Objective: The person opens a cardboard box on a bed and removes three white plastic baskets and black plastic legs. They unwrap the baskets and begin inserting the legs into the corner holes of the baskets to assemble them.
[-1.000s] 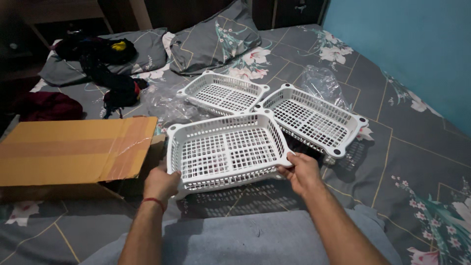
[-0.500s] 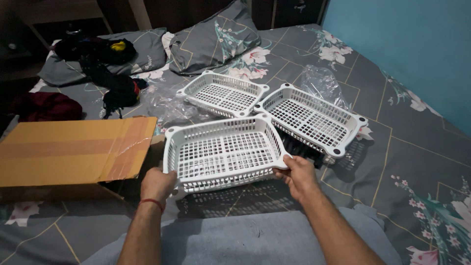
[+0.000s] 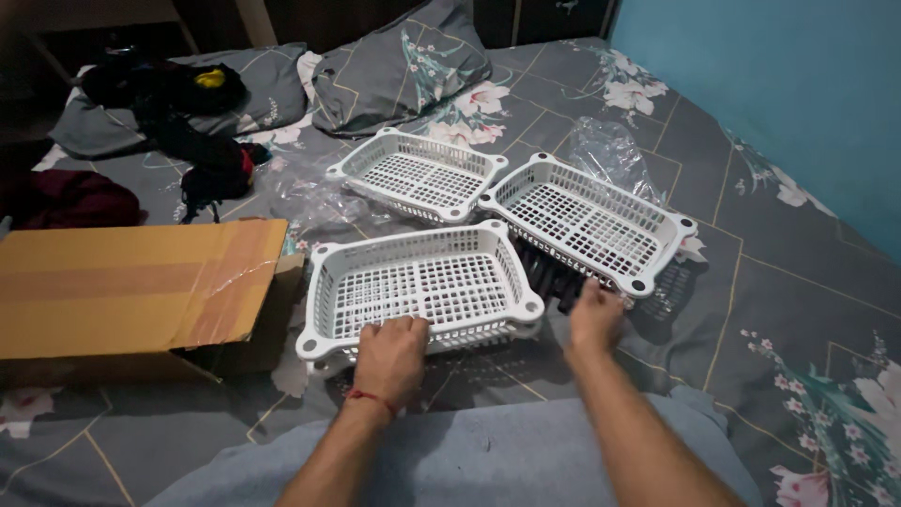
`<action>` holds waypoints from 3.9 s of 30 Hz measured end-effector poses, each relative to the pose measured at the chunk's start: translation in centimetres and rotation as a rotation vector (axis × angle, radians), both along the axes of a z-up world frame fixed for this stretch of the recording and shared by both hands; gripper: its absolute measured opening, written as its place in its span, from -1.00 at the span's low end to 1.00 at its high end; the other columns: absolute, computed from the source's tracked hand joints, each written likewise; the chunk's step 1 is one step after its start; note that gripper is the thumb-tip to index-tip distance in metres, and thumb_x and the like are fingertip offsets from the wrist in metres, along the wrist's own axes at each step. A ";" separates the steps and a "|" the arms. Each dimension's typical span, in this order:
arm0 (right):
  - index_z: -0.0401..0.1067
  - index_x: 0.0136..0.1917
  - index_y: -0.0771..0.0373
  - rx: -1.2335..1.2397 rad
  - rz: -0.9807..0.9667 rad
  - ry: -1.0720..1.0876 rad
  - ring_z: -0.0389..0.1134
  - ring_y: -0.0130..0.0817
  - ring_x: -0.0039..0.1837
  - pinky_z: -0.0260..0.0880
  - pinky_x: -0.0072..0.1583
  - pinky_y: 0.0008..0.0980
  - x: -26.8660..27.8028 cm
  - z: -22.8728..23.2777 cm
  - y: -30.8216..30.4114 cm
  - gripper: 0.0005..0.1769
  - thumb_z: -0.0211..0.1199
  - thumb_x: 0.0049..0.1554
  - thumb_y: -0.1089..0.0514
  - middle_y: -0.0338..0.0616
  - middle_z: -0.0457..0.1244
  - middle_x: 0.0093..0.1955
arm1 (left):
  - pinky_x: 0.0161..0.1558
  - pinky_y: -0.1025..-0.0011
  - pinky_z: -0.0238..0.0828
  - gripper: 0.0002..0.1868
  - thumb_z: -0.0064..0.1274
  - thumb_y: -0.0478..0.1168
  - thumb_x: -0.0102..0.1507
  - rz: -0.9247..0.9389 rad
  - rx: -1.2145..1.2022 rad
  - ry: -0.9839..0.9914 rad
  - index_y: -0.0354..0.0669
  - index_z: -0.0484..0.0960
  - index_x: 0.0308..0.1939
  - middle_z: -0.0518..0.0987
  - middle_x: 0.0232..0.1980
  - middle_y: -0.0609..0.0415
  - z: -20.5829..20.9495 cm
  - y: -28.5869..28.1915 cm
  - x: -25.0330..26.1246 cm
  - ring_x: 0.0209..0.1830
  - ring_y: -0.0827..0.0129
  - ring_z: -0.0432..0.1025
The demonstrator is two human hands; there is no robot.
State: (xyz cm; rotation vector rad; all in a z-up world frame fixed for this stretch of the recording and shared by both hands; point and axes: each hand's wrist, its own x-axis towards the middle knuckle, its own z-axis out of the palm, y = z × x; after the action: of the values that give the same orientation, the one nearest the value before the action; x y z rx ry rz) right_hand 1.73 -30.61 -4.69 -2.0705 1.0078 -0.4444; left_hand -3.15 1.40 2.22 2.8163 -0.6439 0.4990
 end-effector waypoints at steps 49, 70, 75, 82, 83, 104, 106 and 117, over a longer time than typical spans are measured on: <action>0.48 -0.07 0.50 0.873 -0.007 -0.243 0.28 -0.16 -0.37 0.18 -0.41 -0.19 -0.1 -6.6 4.9 -0.88 0.25 0.17 0.34 0.05 0.33 -0.26 | -0.14 0.05 0.31 -0.96 0.02 -0.35 0.12 0.022 -0.286 -0.149 -0.15 0.49 -0.38 0.54 -0.36 -0.04 2.5 -0.1 0.3 -0.24 0.03 0.46; 0.40 0.03 0.42 0.857 0.106 -0.147 0.35 -0.22 -0.33 0.23 -0.43 -0.31 -0.7 -7.3 5.4 -0.72 0.34 0.16 0.18 0.00 0.37 -0.20 | -0.17 0.09 0.32 -0.89 -0.08 -0.42 0.16 -0.044 -0.189 -0.382 -0.17 0.53 -0.37 0.57 -0.34 -0.07 5.8 1.0 11.0 -0.26 0.03 0.42; 0.28 0.17 0.33 0.871 0.053 -0.174 0.38 -0.20 -0.30 0.28 -0.40 -0.30 -1.3 -5.0 6.7 -0.60 0.34 0.13 0.21 0.05 0.37 -0.13 | -0.01 0.08 0.39 -0.89 -0.07 -0.39 0.20 -0.026 -0.102 -0.321 -0.16 0.55 -0.26 0.59 -0.20 -0.12 4.6 1.2 17.5 -0.10 -0.02 0.45; 0.30 0.17 0.39 0.926 0.110 -0.124 0.40 -0.21 -0.25 0.44 -0.33 -0.31 -1.8 -4.5 6.5 -0.61 0.32 0.18 0.14 0.04 0.36 -0.07 | 0.16 0.08 0.34 -0.47 -0.13 -0.38 0.07 -0.134 0.012 -0.310 -0.24 0.54 0.15 0.53 0.18 -0.31 2.4 0.1 18.7 0.20 -0.11 0.40; 0.31 0.17 0.39 0.942 0.119 -0.132 0.40 -0.22 -0.25 0.44 -0.33 -0.32 -1.7 -4.3 6.6 -0.61 0.31 0.18 0.14 0.02 0.36 -0.07 | 0.17 0.08 0.32 -0.51 -0.12 -0.39 0.10 -0.141 0.003 -0.132 -0.21 0.54 0.13 0.51 0.21 -0.33 2.4 0.2 17.8 0.23 -0.12 0.38; 0.38 0.13 0.29 0.185 0.444 -0.402 0.46 -0.29 -0.06 0.44 0.00 -0.31 -6.3 3.1 7.9 -0.61 0.39 0.08 0.14 -0.09 0.42 -0.09 | 0.05 0.03 0.43 -0.72 -0.06 -0.18 0.27 -0.057 0.072 0.472 -0.07 0.55 0.05 0.63 -0.02 -0.12 -2.1 -2.2 -1.2 0.00 -0.01 0.55; 0.37 0.10 0.29 0.304 0.422 -0.451 0.41 -0.37 -0.10 0.43 -0.05 -0.38 -6.4 3.2 7.5 -0.63 0.41 0.06 0.21 -0.15 0.39 -0.13 | 0.05 -0.01 0.39 -0.73 -0.06 -0.19 0.27 -0.059 0.032 0.485 -0.08 0.55 0.03 0.62 -0.01 -0.10 -2.7 -2.2 -1.1 0.01 0.01 0.54; 0.46 0.20 0.21 0.754 0.436 -0.785 0.30 -0.62 -0.12 0.28 -0.15 -0.59 -5.6 3.2 5.6 -0.65 0.35 0.13 0.30 -0.39 0.37 -0.02 | 0.09 0.02 0.37 -0.73 -0.08 -0.23 0.28 -0.066 0.032 0.523 -0.06 0.54 0.05 0.62 0.00 -0.08 -2.7 -1.9 -1.0 0.05 0.03 0.53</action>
State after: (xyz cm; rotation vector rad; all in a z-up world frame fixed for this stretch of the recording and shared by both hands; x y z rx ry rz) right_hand -3.85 -25.02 -1.49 -1.1962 0.1739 -0.4865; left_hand -4.20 -0.51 -0.44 2.7621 -0.6261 -0.2606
